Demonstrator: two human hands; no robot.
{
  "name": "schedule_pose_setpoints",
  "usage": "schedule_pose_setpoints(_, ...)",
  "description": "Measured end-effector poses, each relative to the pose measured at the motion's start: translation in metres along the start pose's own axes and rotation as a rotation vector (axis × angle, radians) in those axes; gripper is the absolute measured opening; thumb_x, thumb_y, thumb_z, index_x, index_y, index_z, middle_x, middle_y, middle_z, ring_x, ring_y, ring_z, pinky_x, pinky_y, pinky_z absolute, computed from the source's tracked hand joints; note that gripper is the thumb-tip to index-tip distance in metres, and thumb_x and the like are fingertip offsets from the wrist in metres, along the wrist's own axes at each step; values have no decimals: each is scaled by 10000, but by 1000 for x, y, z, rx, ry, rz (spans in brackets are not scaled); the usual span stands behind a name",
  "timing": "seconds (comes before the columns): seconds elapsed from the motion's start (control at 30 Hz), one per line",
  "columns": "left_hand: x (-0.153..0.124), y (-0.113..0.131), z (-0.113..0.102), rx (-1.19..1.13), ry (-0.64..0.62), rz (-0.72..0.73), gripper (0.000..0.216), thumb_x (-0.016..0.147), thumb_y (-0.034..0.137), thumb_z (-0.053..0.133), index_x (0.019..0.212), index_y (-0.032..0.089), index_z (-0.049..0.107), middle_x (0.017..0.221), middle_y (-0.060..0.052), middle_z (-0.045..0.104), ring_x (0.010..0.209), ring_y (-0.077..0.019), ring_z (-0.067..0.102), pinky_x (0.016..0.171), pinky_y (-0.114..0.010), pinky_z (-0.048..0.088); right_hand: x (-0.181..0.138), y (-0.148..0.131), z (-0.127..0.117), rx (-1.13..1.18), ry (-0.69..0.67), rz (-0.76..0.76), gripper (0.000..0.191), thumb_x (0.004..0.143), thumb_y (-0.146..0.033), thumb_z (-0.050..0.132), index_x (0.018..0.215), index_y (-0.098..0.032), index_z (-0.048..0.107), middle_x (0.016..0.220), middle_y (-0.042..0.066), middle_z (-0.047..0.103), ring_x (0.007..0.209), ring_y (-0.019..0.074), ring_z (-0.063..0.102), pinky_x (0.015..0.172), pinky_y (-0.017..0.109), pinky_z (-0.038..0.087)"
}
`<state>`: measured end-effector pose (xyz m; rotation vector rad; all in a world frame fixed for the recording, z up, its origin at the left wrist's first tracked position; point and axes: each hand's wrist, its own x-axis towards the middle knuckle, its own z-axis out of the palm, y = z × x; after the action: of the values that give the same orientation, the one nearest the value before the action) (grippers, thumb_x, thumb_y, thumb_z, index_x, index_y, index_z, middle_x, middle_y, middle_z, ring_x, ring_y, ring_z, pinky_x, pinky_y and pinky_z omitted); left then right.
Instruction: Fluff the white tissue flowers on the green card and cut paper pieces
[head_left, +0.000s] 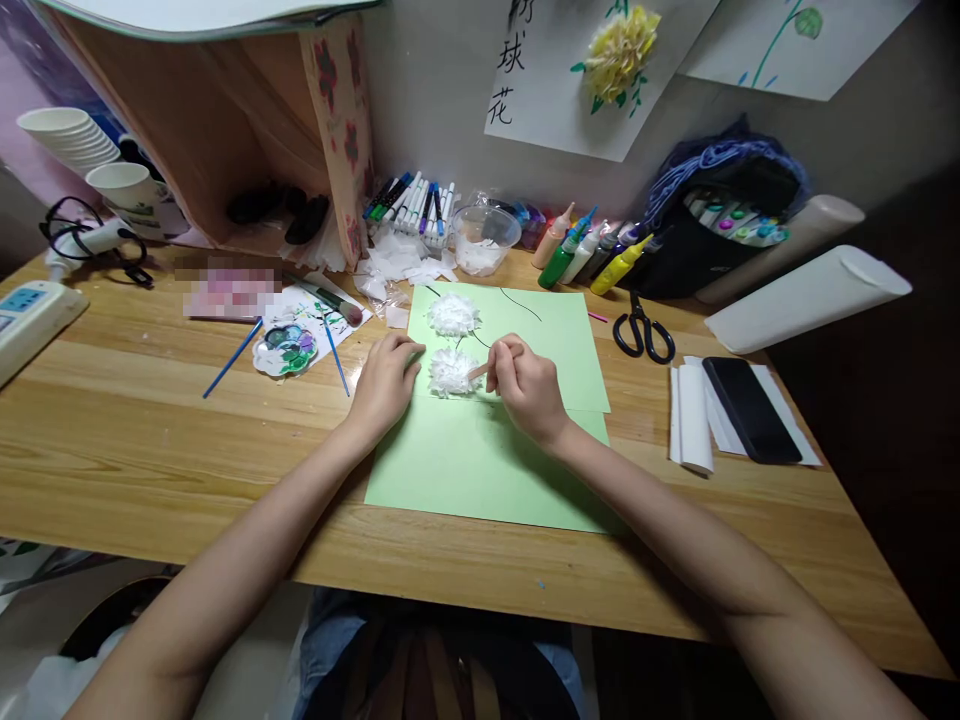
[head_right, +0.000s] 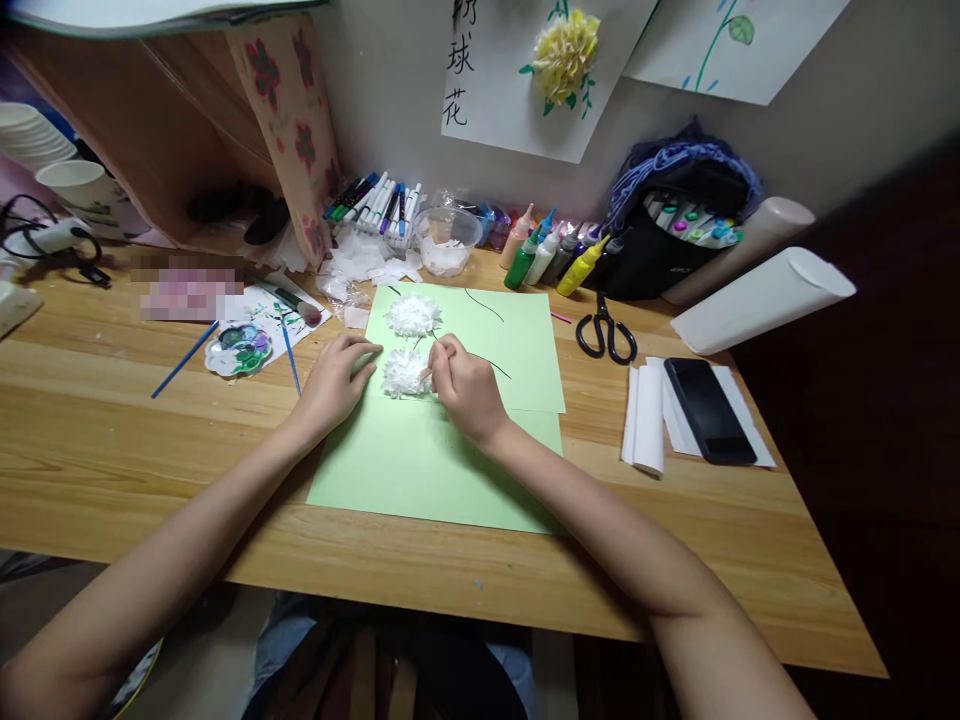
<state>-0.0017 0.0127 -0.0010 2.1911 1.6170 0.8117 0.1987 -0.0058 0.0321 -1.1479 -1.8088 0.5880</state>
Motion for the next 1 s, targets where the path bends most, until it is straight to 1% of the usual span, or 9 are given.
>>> schedule_pose_setpoints(0.07,0,0,0,6,-10,9,242,836,153,497,1025,205,640,1078,-83,573,1038,-253,514,916,-393,420,12,-3,0,12,-27,55,359,980,-428,307,739,-211,461,499,-42,501,462,105,541,499,229,370)
schedule_pose_setpoints(0.2,0,0,-1,30,-29,15,232,853,168,484,1011,179,653,1084,-92,573,1037,-253,511,900,-387,425,29,-6,-1,-8,-111,86,372,953,-485,355,717,-217,456,448,-56,500,432,113,513,512,243,367)
schedule_pose_setpoints(0.27,0,1,-2,36,-30,11,228,857,176,481,1007,180,653,1084,-93,572,1037,-255,510,896,-390,424,32,-5,-2,7,-143,101,365,947,-485,373,717,-218,468,447,-57,511,425,114,510,509,247,370)
schedule_pose_setpoints(0.33,0,2,-2,41,-28,10,225,856,176,480,1001,188,652,1078,-93,569,1031,-254,511,890,-389,423,32,-3,-4,58,-144,102,361,947,-475,382,722,-214,489,455,-56,519,426,108,517,499,242,376)
schedule_pose_setpoints(0.47,0,3,-2,85,-28,18,218,863,193,471,988,192,651,1047,-94,559,1001,-250,510,854,-375,428,25,3,-10,224,-58,149,365,936,-466,420,719,-190,522,467,-43,517,427,93,517,454,212,374)
schedule_pose_setpoints(0.6,0,3,-2,118,-35,15,222,867,193,469,1004,184,645,1050,-94,559,996,-246,505,833,-364,428,21,7,-16,360,34,219,372,924,-471,440,698,-183,511,444,-47,491,373,78,456,393,201,332)
schedule_pose_setpoints(0.77,0,4,-2,131,-43,13,236,883,211,454,1014,168,645,1054,-101,556,1007,-243,506,850,-366,428,14,7,-19,386,62,170,367,924,-454,449,689,-181,521,459,-45,479,391,78,457,396,204,328)
schedule_pose_setpoints(0.9,-2,5,-4,96,-36,-2,232,882,205,455,1014,177,644,1048,-91,568,1011,-234,519,856,-352,435,6,13,-20,469,198,146,343,922,-432,452,690,-187,513,474,-39,494,401,79,448,398,199,321)
schedule_pose_setpoints(1.0,4,0,-10,91,31,-76,206,872,203,475,1003,196,634,1021,-72,595,986,-223,546,832,-328,447,0,27,-19,568,263,244,325,918,-423,442,698,-192,504,447,-34,510,393,80,426,392,187,309)
